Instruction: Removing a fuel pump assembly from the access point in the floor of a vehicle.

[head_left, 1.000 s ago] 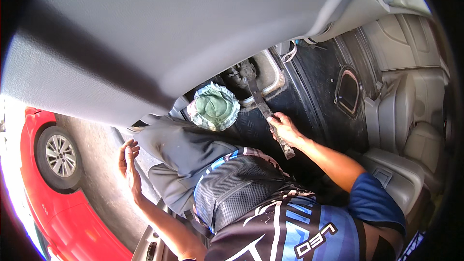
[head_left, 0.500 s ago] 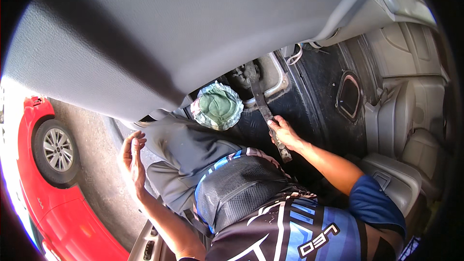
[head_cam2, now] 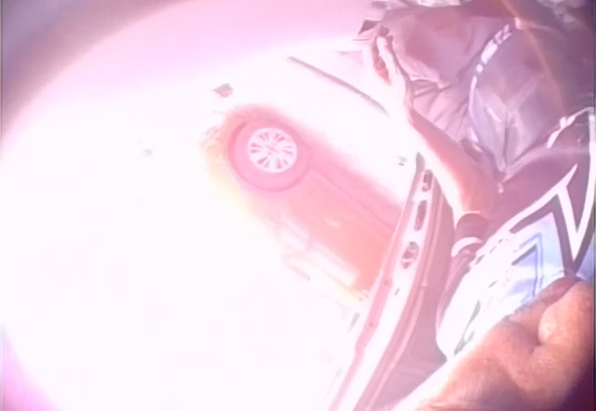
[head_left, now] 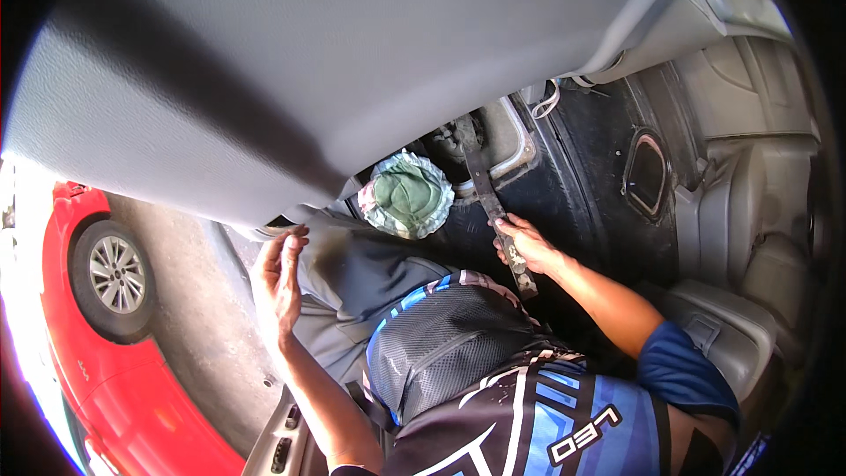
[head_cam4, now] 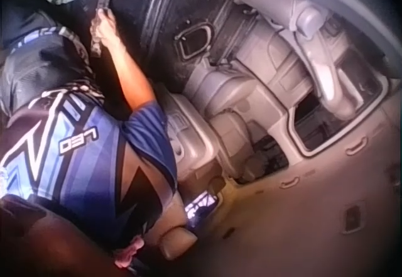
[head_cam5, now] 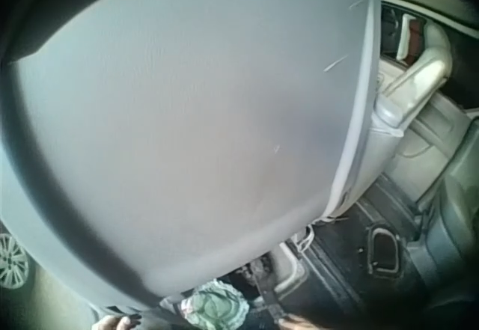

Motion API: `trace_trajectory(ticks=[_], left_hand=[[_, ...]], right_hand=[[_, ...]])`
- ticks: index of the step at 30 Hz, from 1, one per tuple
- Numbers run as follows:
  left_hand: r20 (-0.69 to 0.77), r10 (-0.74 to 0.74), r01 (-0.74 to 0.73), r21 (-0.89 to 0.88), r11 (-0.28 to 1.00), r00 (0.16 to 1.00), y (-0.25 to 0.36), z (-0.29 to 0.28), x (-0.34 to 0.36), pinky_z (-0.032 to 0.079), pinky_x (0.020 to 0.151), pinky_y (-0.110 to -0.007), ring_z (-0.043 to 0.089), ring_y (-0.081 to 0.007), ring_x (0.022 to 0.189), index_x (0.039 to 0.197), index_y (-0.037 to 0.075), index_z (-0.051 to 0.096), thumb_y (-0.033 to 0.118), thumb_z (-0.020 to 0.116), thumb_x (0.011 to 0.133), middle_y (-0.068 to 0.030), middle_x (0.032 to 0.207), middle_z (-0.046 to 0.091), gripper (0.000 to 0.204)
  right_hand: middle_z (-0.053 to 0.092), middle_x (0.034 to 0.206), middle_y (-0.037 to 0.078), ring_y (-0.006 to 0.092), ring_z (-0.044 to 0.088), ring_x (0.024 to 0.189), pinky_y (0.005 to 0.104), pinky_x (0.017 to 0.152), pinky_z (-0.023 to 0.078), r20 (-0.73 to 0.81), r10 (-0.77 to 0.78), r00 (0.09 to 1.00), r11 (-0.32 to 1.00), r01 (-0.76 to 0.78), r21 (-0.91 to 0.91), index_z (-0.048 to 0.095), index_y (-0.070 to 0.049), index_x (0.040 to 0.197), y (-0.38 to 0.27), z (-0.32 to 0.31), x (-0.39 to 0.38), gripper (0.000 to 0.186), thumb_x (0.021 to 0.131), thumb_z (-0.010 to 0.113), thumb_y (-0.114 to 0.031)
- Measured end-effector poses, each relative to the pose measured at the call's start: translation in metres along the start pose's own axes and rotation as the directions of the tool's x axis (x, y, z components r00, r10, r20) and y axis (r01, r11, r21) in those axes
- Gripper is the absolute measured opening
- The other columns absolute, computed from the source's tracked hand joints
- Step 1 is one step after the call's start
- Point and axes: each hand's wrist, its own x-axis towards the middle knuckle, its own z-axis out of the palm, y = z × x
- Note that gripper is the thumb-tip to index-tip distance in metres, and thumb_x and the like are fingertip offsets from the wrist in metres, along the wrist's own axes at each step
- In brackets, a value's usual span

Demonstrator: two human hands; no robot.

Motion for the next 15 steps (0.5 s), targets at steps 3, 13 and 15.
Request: trace_trajectory(ticks=[3,13,15], left_hand=[[0.05,0.029,-0.03,0.01,1.0,0.998,0.005,0.01,0.001,0.049,0.093,-0.03,0.063,-0.0142,0.098,0.12,-0.003,0.066,0.025,0.057,0.105,-0.01,0.113,0.07,0.033],[0.138,-0.006,-0.009,0.107,0.994,0.99,0.014,0.045,0.01,0.051,0.087,-0.032,0.066,-0.0167,0.093,0.116,0.001,0.07,0.029,0.061,0.103,-0.0118,0.1,0.074,0.032],[0.152,-0.053,0.036,0.115,0.993,0.987,0.017,0.051,0.007,0.05,0.077,-0.031,0.061,-0.0144,0.083,0.113,0.001,0.069,0.028,0.062,0.102,-0.0113,0.092,0.071,0.03]], right_hand=[[0.057,0.08,0.007,0.0192,0.059,0.06,0.0341,0.053,0.051,0.123,0.087,0.989,0.994,-0.095,0.063,0.053,-0.011,0.127,-0.008,-0.002,-0.01,0.033,0.105,0.054,-0.036],[0.056,0.076,0.005,0.0169,0.056,0.056,0.0341,0.049,0.048,0.095,0.138,0.986,0.989,-0.142,0.033,0.053,-0.01,0.12,-0.021,-0.003,-0.018,0.037,0.105,0.052,-0.044],[0.055,0.075,0.005,0.0168,0.056,0.056,0.0342,0.048,0.048,0.054,0.135,0.989,0.991,-0.135,0.009,0.053,-0.01,0.119,-0.022,-0.002,-0.017,0.04,0.104,0.051,-0.046]])
